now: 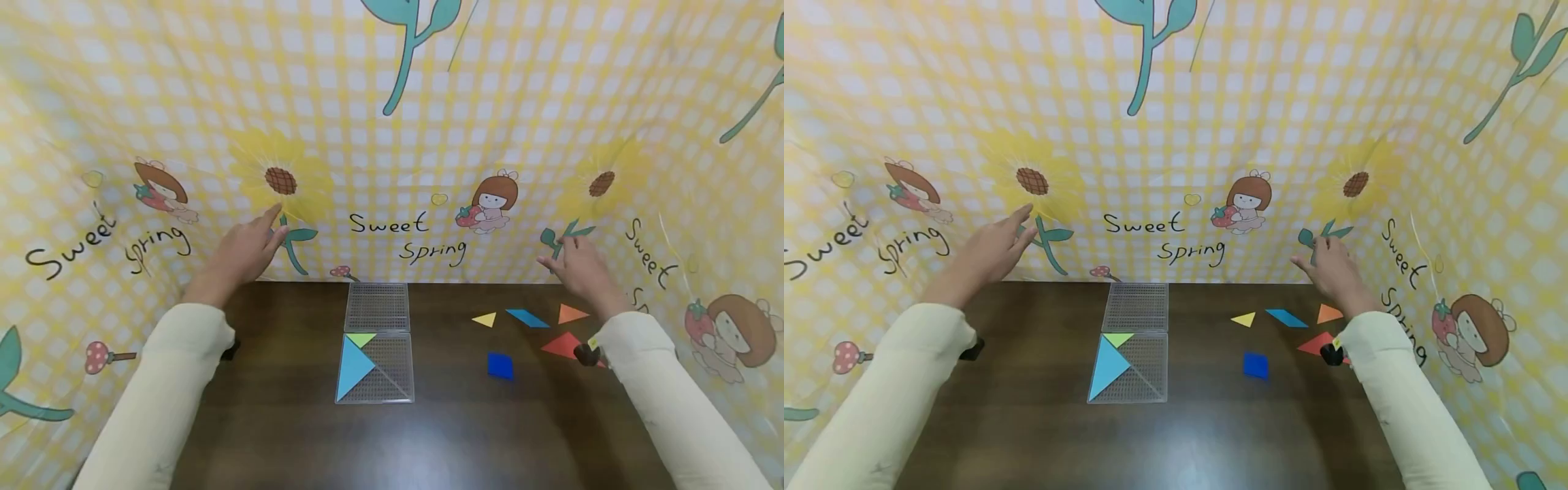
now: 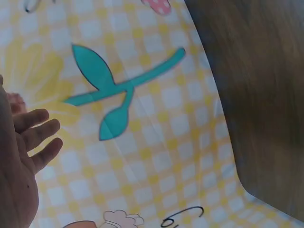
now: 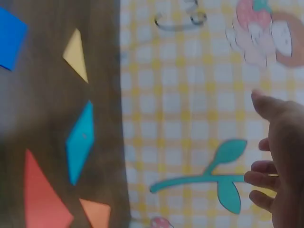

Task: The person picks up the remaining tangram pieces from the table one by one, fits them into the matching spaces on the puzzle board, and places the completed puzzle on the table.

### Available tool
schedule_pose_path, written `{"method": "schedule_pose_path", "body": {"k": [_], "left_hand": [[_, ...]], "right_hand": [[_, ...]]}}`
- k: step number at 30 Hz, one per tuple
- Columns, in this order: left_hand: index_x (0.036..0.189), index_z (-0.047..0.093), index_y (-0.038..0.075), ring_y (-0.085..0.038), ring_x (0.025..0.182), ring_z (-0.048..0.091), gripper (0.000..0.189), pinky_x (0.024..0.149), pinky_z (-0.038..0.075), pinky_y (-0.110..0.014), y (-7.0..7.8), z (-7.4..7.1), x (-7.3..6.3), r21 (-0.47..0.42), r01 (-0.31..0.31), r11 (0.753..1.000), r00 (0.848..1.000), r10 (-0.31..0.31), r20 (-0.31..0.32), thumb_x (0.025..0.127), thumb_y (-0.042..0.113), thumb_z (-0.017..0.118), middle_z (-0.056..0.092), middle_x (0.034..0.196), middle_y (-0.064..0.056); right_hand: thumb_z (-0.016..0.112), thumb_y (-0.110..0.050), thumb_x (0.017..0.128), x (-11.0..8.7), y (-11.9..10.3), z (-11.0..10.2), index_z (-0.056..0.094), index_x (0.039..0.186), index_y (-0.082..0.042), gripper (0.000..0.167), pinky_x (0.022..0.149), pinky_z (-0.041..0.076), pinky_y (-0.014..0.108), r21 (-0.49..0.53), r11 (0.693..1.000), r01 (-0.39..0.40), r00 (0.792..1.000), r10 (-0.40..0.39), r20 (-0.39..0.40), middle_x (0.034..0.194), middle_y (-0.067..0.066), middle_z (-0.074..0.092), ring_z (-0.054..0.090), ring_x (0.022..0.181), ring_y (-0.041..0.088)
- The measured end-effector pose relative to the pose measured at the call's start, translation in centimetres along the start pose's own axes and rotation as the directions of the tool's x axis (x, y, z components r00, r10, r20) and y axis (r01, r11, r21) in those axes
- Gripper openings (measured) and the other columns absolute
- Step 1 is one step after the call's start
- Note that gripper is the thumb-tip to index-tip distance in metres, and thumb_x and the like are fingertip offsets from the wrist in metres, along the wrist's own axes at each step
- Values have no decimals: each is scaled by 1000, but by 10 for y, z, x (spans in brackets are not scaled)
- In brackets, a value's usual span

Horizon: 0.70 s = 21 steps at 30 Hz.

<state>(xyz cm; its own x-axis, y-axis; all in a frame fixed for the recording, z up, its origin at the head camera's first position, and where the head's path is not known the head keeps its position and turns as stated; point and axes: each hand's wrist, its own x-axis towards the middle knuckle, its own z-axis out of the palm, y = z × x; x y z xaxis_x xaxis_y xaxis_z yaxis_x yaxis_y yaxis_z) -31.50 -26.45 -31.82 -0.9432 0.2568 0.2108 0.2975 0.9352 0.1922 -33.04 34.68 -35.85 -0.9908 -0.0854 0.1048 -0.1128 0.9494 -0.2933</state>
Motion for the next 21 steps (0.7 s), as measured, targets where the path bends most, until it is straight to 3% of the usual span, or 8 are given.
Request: {"method": "schedule_pose_path", "body": {"k": [4, 9, 12, 17, 21], "left_hand": [[164, 22, 7, -52, 118, 60, 64, 105, 44, -66, 3, 0, -25, -20, -59, 998, 994, 56, -97, 112, 41, 35, 57, 141, -32], [160, 34, 6, -50, 134, 52, 58, 111, 39, -65, 10, 23, -52, -15, -143, 990, 976, 139, -165, 109, 29, 50, 54, 147, -29], [158, 36, 3, -47, 142, 45, 61, 115, 35, -66, 19, 46, -65, -4, -202, 979, 972, 200, -121, 107, 30, 56, 47, 154, -27], [158, 35, 1, -43, 153, 30, 68, 119, 30, -64, 40, 88, -94, 25, -292, 956, 956, 292, 28, 105, 39, 56, 33, 164, -22], [156, 40, 0, -40, 151, 37, 69, 120, 33, -59, 55, 120, -115, 18, -361, 932, 930, 359, 76, 102, 37, 62, 37, 162, -21]], "right_hand": [[42, -67, 102, -11, -5, 9, 42, 143, 11, 88, 101, 40, 67, 31, 999, 33, 999, -33, -26, 143, 39, 37, 40, 129, 55], [51, -49, 106, -33, 0, 22, 46, 138, 13, 70, 100, 42, 65, 63, 995, 72, 997, -71, -20, 134, 36, 42, 46, 120, 52], [55, -46, 105, -48, 6, 32, 45, 137, 14, 69, 101, 42, 66, 104, 993, 54, 999, -54, 0, 133, 37, 47, 49, 122, 53], [69, -32, 99, -74, 21, 56, 57, 125, 16, 56, 93, 47, 64, 70, 996, 49, 999, -48, -22, 119, 36, 61, 55, 111, 51], [73, -23, 96, -92, 34, 79, 63, 116, 14, 44, 90, 48, 62, 50, 998, 48, 999, -47, -28, 114, 35, 63, 57, 107, 50]]}}
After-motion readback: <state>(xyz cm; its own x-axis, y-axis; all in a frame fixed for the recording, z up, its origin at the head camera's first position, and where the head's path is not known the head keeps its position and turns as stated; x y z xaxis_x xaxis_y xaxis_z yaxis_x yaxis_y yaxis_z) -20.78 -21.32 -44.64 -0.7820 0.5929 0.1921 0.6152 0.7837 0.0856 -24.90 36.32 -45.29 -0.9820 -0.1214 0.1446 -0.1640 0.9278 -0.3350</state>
